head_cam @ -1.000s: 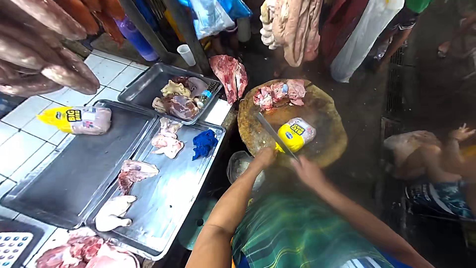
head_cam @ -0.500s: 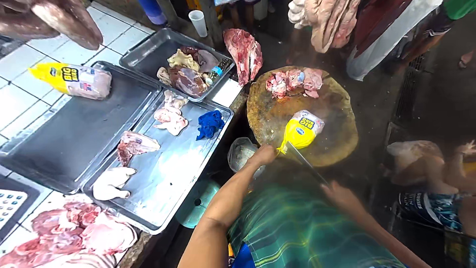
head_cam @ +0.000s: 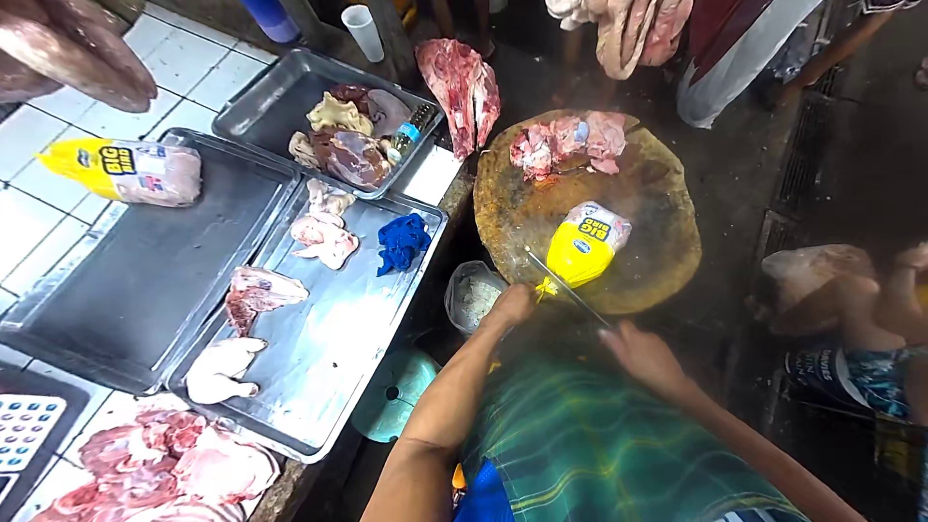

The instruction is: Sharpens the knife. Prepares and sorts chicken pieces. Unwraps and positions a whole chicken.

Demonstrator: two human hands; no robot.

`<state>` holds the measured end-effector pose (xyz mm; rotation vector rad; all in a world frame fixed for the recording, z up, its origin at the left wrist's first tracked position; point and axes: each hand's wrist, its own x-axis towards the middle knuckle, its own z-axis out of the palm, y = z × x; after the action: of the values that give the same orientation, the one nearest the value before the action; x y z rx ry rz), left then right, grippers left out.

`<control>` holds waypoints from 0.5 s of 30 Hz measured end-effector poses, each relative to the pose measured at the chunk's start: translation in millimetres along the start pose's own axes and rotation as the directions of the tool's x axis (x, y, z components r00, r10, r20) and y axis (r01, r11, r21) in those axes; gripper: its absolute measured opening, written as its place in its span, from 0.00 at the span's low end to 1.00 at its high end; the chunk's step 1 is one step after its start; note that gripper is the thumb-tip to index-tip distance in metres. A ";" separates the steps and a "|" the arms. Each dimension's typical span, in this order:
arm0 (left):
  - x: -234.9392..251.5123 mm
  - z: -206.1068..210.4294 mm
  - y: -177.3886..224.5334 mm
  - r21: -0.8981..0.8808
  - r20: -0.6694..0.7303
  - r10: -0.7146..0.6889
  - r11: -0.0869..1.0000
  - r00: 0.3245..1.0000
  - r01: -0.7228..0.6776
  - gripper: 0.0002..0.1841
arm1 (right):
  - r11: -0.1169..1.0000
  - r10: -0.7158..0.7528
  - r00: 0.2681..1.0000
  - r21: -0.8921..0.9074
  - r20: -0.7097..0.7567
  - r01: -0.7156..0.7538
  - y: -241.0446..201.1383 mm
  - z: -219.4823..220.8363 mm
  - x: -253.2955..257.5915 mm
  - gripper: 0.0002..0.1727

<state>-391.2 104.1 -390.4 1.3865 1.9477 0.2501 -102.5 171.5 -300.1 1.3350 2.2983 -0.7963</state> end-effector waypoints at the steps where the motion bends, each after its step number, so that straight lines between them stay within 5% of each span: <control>1: -2.6 -1.9 2.0 -0.007 0.005 -0.011 1.000 1.000 0.011 0.21 | 1.000 0.006 1.000 -0.003 -0.004 -0.006 -7.2 3.2 12.3 0.43; 4: -8.0 -6.4 5.1 -0.028 0.022 -0.045 0.999 0.999 0.046 0.20 | 0.999 0.021 1.000 -0.043 -0.020 -0.022 -7.9 13.6 23.7 0.43; 15: -34.2 16.5 9.5 -0.350 0.148 0.011 0.936 0.989 0.042 0.21 | 0.957 0.240 0.963 -0.195 0.119 -0.214 21.8 -1.9 -60.8 0.39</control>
<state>-367.9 73.8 -382.2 1.1198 1.6921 0.4532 -54.0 140.7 -270.6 1.3817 2.0088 -0.5731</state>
